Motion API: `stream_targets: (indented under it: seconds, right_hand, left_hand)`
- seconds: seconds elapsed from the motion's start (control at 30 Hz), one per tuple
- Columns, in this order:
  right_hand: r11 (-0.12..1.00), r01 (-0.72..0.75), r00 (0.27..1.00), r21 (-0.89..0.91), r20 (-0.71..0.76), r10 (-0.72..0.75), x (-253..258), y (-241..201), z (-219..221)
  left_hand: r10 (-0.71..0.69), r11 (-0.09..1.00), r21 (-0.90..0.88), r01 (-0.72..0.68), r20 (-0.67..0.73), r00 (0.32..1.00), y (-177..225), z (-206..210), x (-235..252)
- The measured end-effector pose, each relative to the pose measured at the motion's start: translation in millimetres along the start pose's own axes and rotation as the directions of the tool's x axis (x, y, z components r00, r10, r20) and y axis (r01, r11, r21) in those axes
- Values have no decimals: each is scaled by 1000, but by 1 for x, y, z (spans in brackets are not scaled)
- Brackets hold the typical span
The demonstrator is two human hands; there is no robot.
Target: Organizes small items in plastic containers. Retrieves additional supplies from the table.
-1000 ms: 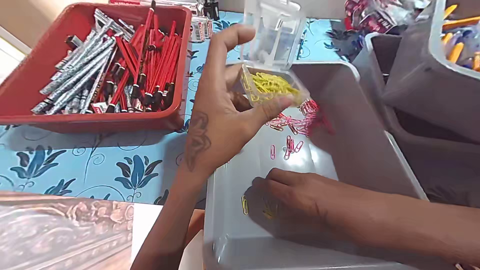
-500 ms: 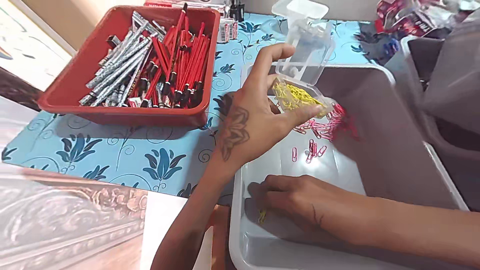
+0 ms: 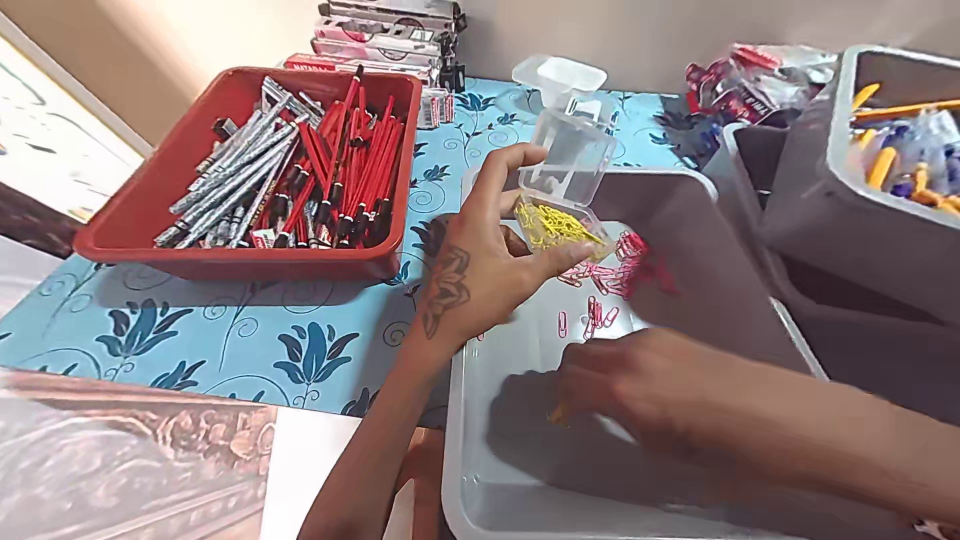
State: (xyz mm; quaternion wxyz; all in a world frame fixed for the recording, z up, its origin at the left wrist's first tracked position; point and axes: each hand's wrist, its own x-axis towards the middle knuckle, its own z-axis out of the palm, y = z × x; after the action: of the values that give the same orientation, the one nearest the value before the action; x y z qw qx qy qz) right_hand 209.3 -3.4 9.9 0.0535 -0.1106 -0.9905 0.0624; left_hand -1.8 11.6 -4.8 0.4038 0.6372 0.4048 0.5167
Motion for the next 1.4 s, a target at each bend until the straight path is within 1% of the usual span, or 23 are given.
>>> stream_targets:
  seconds: [0.13,0.23,0.33,0.47,0.57,0.63,0.7,0.73,0.8,0.83,0.87,0.9,0.93,0.97,1.0,1.03,1.07,1.13,1.17,1.2,1.3,1.37,1.4]
  right_hand:
    - [985,-162,966,-55,-211,147,6,21,-49]
    - [969,-247,923,-6,-306,234,17,34,-72]
    - [967,-229,906,115,-338,254,30,45,-76]
    - [958,-132,890,253,-396,227,39,57,-70]
    - [972,-130,851,196,-482,210,40,57,-72]
    - [969,-189,841,161,-482,245,35,52,-79]
    - [969,-217,878,115,-412,245,26,50,-87]
    - [975,-203,913,94,-341,223,19,48,-87]
    - [984,-146,977,103,-141,160,8,44,-73]
    - [981,-139,990,133,-4,141,5,38,-64]
    - [970,-163,979,181,153,136,6,31,-59]
    - [950,-218,937,222,320,140,11,24,-56]
    - [934,-275,872,230,469,142,19,18,-51]
    - [921,-322,802,218,580,143,27,13,-47]
    - [916,-345,755,205,641,140,32,9,-43]
    - [925,-332,744,185,654,136,33,6,-38]
    - [940,-297,768,171,628,128,32,3,-31]
    - [969,-188,875,158,476,92,27,-2,-11]
    - [978,-133,915,160,399,59,26,-2,-3]
    - [979,-93,930,179,366,22,27,-2,1]
    - [965,-105,882,239,471,-21,33,-1,-9]
    - [972,-120,858,201,514,-1,32,-2,-17]
    - [978,-112,860,176,510,6,30,-2,-19]
  left_hand:
    - [26,998,-65,-24,22,999,-1,-1,0]
    - [47,996,-74,-44,32,998,0,-1,1]
    - [70,991,-117,-66,35,997,0,-2,5]
    - [39,987,-157,-33,32,999,0,-2,6]
    - [59,983,-178,-53,33,998,-4,-3,7]
    - [66,978,-199,-63,8,998,-4,0,6]
    - [79,975,-206,-80,-13,997,-3,1,7]
    - [79,977,-195,-81,-19,997,-2,2,6]
    - [47,982,-179,-53,-37,998,-3,3,3]
    - [30,984,-173,-37,-45,999,-2,2,2]
    - [15,987,-161,-24,-56,998,-2,2,3]
    - [4,988,-153,-14,-65,998,-2,2,3]
    - [-2,989,-145,-8,-72,997,-2,2,3]
    - [-5,991,-133,-5,-76,997,-2,2,3]
    - [-8,992,-124,-2,-77,997,-2,2,3]
    - [-8,993,-119,-1,-81,997,-1,2,4]
    - [-11,993,-120,1,-84,996,-1,2,3]
    - [-9,995,-98,1,-82,997,-1,2,3]
    - [-8,997,-79,2,-79,997,-1,2,2]
    - [-10,998,-59,6,-80,997,0,3,2]
    - [-9,1000,-23,7,-86,996,1,4,4]
    - [-13,1000,-11,12,-97,995,1,5,4]
    - [-18,1000,-4,18,-100,995,1,5,4]
